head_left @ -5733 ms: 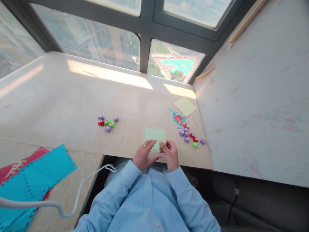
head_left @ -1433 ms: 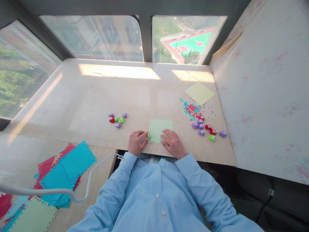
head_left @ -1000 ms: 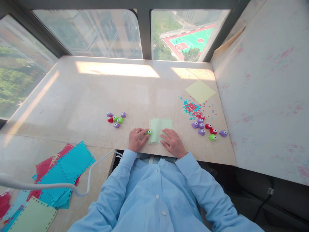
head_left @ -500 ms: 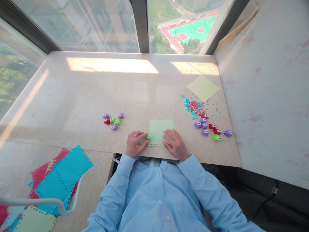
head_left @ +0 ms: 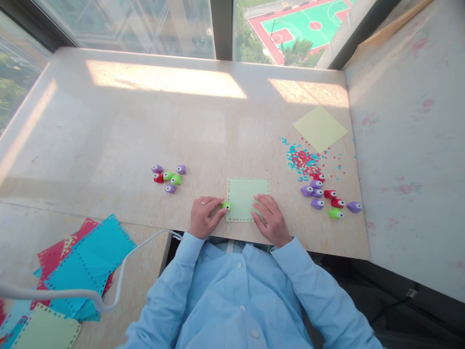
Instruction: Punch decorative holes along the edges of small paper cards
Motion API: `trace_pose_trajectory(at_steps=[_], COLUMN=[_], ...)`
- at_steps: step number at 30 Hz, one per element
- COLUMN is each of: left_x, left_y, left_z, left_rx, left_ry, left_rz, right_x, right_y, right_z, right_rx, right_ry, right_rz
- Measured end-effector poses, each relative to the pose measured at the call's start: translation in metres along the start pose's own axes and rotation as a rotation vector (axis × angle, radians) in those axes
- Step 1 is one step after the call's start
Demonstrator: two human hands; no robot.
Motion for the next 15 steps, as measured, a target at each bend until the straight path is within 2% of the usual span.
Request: trace_pose_trajectory(at_steps=[9, 15], left_x=[0.002, 0.002], left_y=[0.000, -0.001], left_z=[-0.005, -0.001], left_rx=[0.007, -0.024], left_ry=[-0.046, 0.037], left_rz=[0.003, 0.032], right_x=[-0.001, 0.002], right_y=[-0.001, 0.000], right_z=[-0.008, 0.002], right_rx=[0.062, -0.062], right_ry=[0.066, 0.008], right_rz=[-0.002, 0.039])
Point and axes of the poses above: each hand's wrist, its own y-axis away from the middle knuckle, its own z-axis out of the back of the hand, x = y × z, the point moved 6 cm from there along -y, towards the middle knuckle, and after that the axes turned 3 degrees about -z, right-handed, at the moved point
